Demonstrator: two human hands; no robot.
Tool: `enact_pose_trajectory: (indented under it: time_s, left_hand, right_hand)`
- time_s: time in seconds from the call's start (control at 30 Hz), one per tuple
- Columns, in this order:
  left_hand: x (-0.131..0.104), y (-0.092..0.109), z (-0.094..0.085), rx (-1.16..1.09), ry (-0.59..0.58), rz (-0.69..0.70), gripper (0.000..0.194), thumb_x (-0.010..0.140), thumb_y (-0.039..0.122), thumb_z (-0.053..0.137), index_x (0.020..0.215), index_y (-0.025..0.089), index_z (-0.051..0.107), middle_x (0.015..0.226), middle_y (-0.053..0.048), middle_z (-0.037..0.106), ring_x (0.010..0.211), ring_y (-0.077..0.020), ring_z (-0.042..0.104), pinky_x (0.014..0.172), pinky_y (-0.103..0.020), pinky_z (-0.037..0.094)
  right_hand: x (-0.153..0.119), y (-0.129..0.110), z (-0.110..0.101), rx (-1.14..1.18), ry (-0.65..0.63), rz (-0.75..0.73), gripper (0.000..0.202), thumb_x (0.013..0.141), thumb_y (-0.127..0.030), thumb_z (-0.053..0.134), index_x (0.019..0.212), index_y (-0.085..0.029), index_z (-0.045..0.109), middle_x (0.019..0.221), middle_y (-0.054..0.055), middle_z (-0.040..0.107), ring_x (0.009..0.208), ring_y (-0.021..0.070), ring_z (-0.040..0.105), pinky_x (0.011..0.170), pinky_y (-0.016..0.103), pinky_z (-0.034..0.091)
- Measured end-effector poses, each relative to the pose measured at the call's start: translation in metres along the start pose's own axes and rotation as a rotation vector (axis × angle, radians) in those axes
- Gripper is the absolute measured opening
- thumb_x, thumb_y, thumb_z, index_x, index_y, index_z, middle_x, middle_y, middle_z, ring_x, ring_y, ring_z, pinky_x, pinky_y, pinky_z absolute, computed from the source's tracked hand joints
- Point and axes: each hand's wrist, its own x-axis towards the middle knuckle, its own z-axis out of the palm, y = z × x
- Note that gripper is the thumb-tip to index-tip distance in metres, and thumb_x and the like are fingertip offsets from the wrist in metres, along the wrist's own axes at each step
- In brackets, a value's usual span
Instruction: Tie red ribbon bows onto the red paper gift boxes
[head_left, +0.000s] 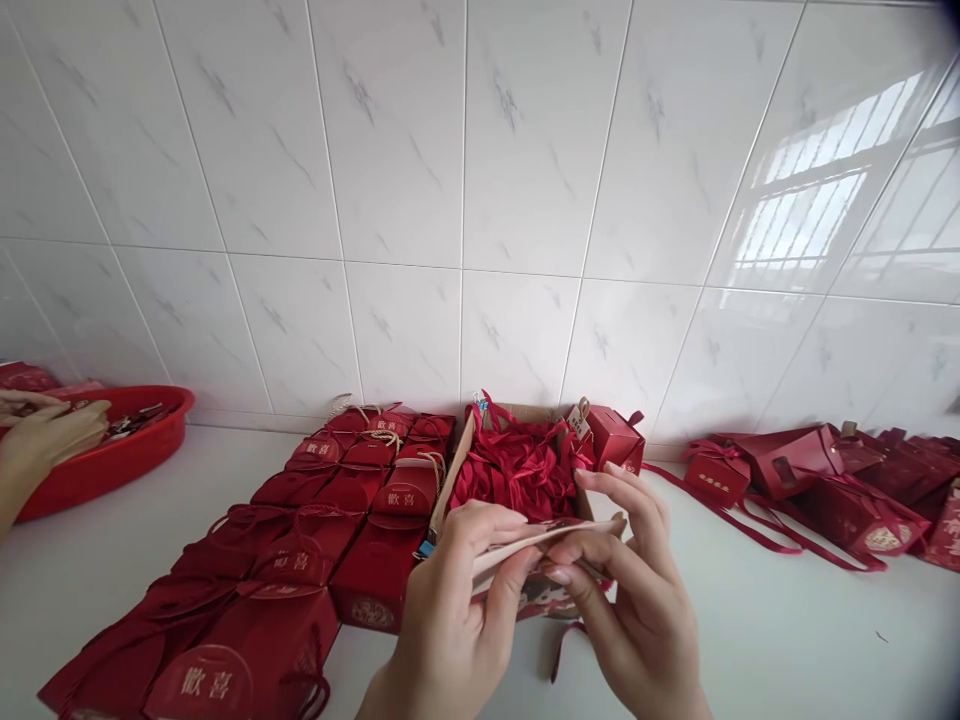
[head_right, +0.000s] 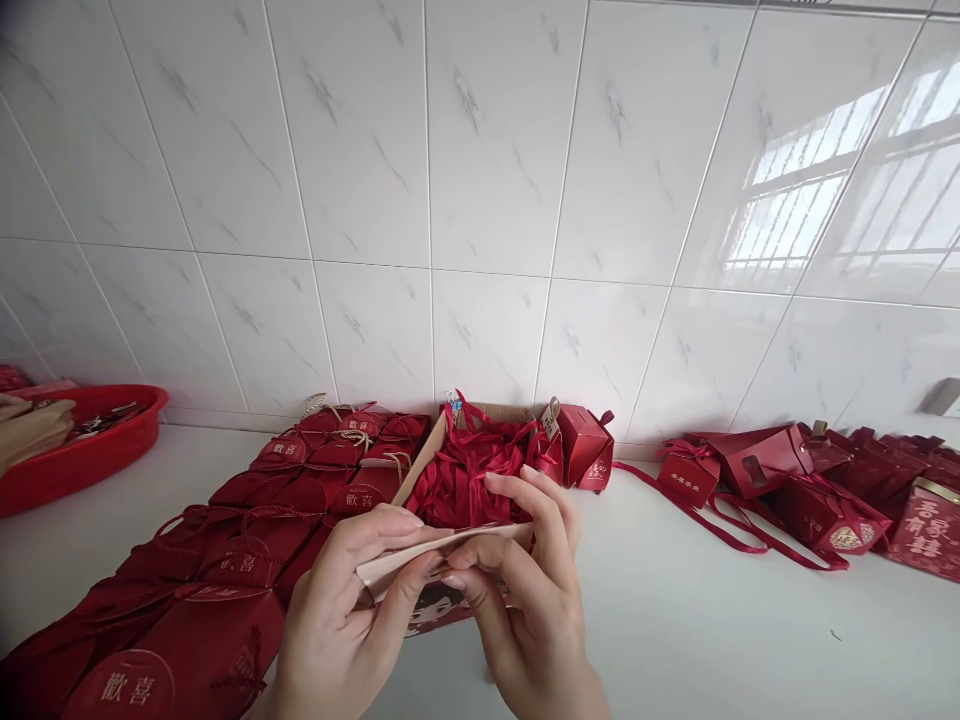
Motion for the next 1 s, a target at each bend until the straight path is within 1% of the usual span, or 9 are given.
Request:
enact_pose_trajectory:
  time_s: [0.1, 0.23, 0.3, 0.37, 0.47, 0.53, 0.67, 0.83, 1.0]
  left_hand:
    - [-0.001, -0.003, -0.001, -0.004, -0.048, 0.037, 0.032, 0.084, 0.001, 0.048, 0.106, 0.024, 0.047, 0.095, -0.002, 0.058, 0.085, -0.0110, 0.066, 0.072, -0.017, 0.058]
    - [-0.002, -0.004, -0.001, -0.010, -0.097, 0.129, 0.032, 0.084, -0.002, 0.047, 0.107, 0.020, 0.046, 0.092, -0.005, 0.056, 0.084, -0.0126, 0.062, 0.071, -0.021, 0.057]
    - [-0.001, -0.003, 0.001, -0.032, -0.093, 0.205, 0.033, 0.082, -0.004, 0.047, 0.108, 0.017, 0.047, 0.090, -0.006, 0.056, 0.083, -0.0133, 0.059, 0.070, -0.022, 0.056]
    - [0.000, -0.001, 0.003, -0.072, -0.058, 0.253, 0.034, 0.080, -0.006, 0.048, 0.107, 0.014, 0.048, 0.088, -0.006, 0.056, 0.081, -0.0135, 0.057, 0.068, -0.023, 0.055]
    - [0.001, 0.000, 0.005, -0.093, 0.007, 0.284, 0.031, 0.076, -0.006, 0.055, 0.101, 0.013, 0.051, 0.084, -0.005, 0.057, 0.077, -0.0136, 0.056, 0.067, -0.026, 0.054]
    - [0.000, 0.000, 0.004, -0.068, 0.033, 0.314, 0.031, 0.075, -0.004, 0.062, 0.099, 0.013, 0.051, 0.082, -0.005, 0.059, 0.076, -0.0138, 0.056, 0.066, -0.026, 0.054]
    - [0.001, -0.002, 0.000, -0.055, 0.014, 0.387, 0.031, 0.075, -0.001, 0.066, 0.098, 0.013, 0.052, 0.077, -0.004, 0.063, 0.072, -0.0133, 0.057, 0.065, -0.026, 0.055]
    - [0.004, 0.000, -0.007, -0.076, -0.110, 0.487, 0.031, 0.075, -0.007, 0.062, 0.097, 0.013, 0.052, 0.076, -0.004, 0.067, 0.072, -0.0125, 0.056, 0.067, -0.027, 0.055]
    - [0.001, -0.002, -0.009, -0.091, -0.142, 0.479, 0.031, 0.075, -0.007, 0.061, 0.097, 0.012, 0.053, 0.074, -0.004, 0.064, 0.072, -0.0129, 0.051, 0.066, -0.028, 0.054]
  right_hand:
    - [-0.002, -0.001, 0.002, 0.008, 0.068, 0.004, 0.016, 0.083, -0.008, 0.056, 0.090, -0.022, 0.060, 0.122, 0.009, 0.045, 0.118, 0.0268, 0.039, 0.081, 0.038, 0.045]
    - [-0.006, 0.000, 0.006, 0.084, 0.189, 0.040, 0.020, 0.081, -0.008, 0.060, 0.094, -0.022, 0.060, 0.114, 0.009, 0.052, 0.112, 0.0261, 0.048, 0.086, 0.043, 0.046]
    - [-0.009, 0.000, 0.008, 0.167, 0.249, 0.154, 0.030, 0.080, -0.013, 0.065, 0.107, -0.023, 0.056, 0.109, 0.010, 0.057, 0.102, 0.0252, 0.057, 0.078, 0.040, 0.050]
    - [-0.012, 0.000, 0.008, 0.259, 0.240, 0.307, 0.043, 0.078, -0.020, 0.069, 0.118, -0.023, 0.051, 0.098, 0.009, 0.063, 0.082, 0.0218, 0.063, 0.061, 0.033, 0.052]
    - [-0.017, -0.001, 0.008, 0.355, 0.161, 0.494, 0.040, 0.076, -0.030, 0.072, 0.111, -0.021, 0.054, 0.079, 0.004, 0.065, 0.051, 0.0141, 0.055, 0.042, 0.025, 0.043]
    - [-0.019, -0.003, 0.009, 0.402, 0.163, 0.581, 0.031, 0.076, -0.033, 0.073, 0.101, -0.022, 0.057, 0.075, 0.002, 0.064, 0.046, 0.0109, 0.050, 0.038, 0.022, 0.037]
    - [-0.014, -0.006, 0.006, 0.558, 0.167, 0.585, 0.024, 0.072, -0.031, 0.076, 0.088, -0.024, 0.059, 0.082, 0.001, 0.059, 0.060, 0.0105, 0.054, 0.047, 0.018, 0.042]
    - [-0.003, -0.005, -0.006, 0.751, -0.074, 0.542, 0.021, 0.074, -0.036, 0.074, 0.088, -0.026, 0.062, 0.092, 0.001, 0.052, 0.083, 0.0140, 0.055, 0.066, 0.020, 0.048]
    - [-0.002, 0.009, -0.022, 0.586, -0.191, 0.438, 0.037, 0.073, -0.050, 0.070, 0.102, -0.031, 0.058, 0.108, 0.002, 0.052, 0.100, 0.0182, 0.053, 0.078, 0.023, 0.047]
